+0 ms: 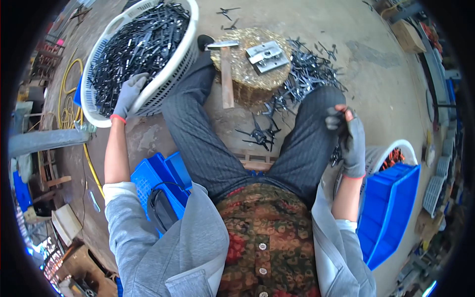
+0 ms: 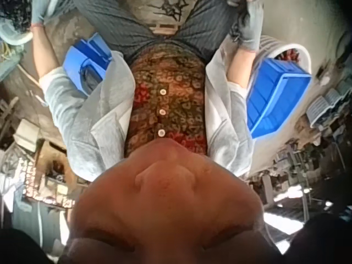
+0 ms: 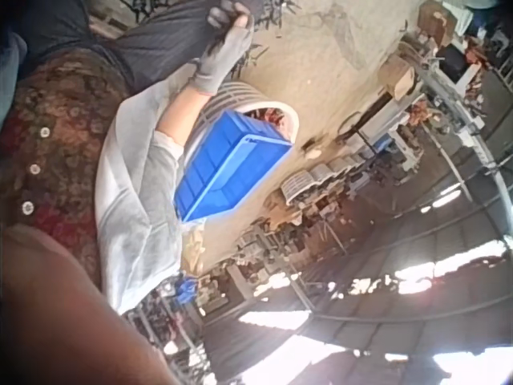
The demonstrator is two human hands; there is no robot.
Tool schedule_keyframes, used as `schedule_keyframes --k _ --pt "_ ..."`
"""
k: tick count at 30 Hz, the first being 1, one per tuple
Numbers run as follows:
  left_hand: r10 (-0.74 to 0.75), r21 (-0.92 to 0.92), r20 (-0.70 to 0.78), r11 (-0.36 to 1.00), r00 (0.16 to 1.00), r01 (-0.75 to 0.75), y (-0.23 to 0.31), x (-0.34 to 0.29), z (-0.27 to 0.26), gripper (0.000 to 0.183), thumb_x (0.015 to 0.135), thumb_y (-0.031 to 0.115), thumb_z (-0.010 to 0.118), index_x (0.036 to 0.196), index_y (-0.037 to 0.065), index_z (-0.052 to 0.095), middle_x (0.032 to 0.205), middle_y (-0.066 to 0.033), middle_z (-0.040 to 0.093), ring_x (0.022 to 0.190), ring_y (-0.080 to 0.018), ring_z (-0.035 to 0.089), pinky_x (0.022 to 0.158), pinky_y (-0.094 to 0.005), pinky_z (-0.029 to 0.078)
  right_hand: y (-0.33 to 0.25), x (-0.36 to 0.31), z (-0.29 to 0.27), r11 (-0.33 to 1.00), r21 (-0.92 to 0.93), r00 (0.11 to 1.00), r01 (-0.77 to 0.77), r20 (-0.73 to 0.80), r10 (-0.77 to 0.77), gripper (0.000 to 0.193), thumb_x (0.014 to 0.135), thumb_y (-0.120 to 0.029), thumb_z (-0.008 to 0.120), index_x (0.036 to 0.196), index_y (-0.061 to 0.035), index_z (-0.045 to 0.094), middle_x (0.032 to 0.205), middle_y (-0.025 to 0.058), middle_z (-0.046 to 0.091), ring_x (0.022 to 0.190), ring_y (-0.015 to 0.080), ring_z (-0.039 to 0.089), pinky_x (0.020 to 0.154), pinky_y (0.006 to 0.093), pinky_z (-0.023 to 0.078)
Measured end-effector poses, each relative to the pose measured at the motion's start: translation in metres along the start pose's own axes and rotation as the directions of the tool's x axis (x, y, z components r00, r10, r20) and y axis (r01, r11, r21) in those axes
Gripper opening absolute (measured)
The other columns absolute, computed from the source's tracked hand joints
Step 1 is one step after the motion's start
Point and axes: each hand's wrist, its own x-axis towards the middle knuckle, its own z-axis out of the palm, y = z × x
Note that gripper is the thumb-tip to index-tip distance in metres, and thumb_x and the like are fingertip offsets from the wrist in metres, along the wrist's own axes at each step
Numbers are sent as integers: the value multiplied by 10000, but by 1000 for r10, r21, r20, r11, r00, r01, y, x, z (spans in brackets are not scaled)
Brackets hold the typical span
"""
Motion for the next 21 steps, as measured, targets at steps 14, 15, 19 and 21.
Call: schedule_keyframes --k 14,15,19,21 --pt "393 -37 -29 918 919 -394 169 -141 145 254 829 59 569 1072 39 643 1050 -106 651 974 -235 607 859 -334 460 178 35 -180 675 -674 942 -301 -322 98 341 962 -286 422 1111 -9 553 1063 96 611 901 181 587 817 316 473" --pt "457 -12 79 889 886 -458 175 -145 160 243 834 74 571 1062 39 647 1038 -106 651 980 -242 605 858 -345 457 201 33 -176 612 -724 945 -319 -290 149 339 958 -284 424 1111 -10 554 1064 96 610 910 185 583 822 318 470" --pt "356 -151 231 933 905 -328 184 -148 203 244 862 73 528 1067 -7 634 1050 -110 647 1013 -193 591 903 -303 432 282 24 -125 322 -945 959 -58 37 280 331 944 -275 432 1109 -18 560 1071 93 607 946 200 568 842 326 461" --pt "220 -223 272 961 937 -161 186 -149 213 247 874 74 523 1080 -15 626 1060 -108 645 1017 -183 588 910 -295 425 309 27 -89 306 -944 919 122 224 323 327 937 -271 436 1108 -22 563 1074 91 606 964 207 560 851 331 456"
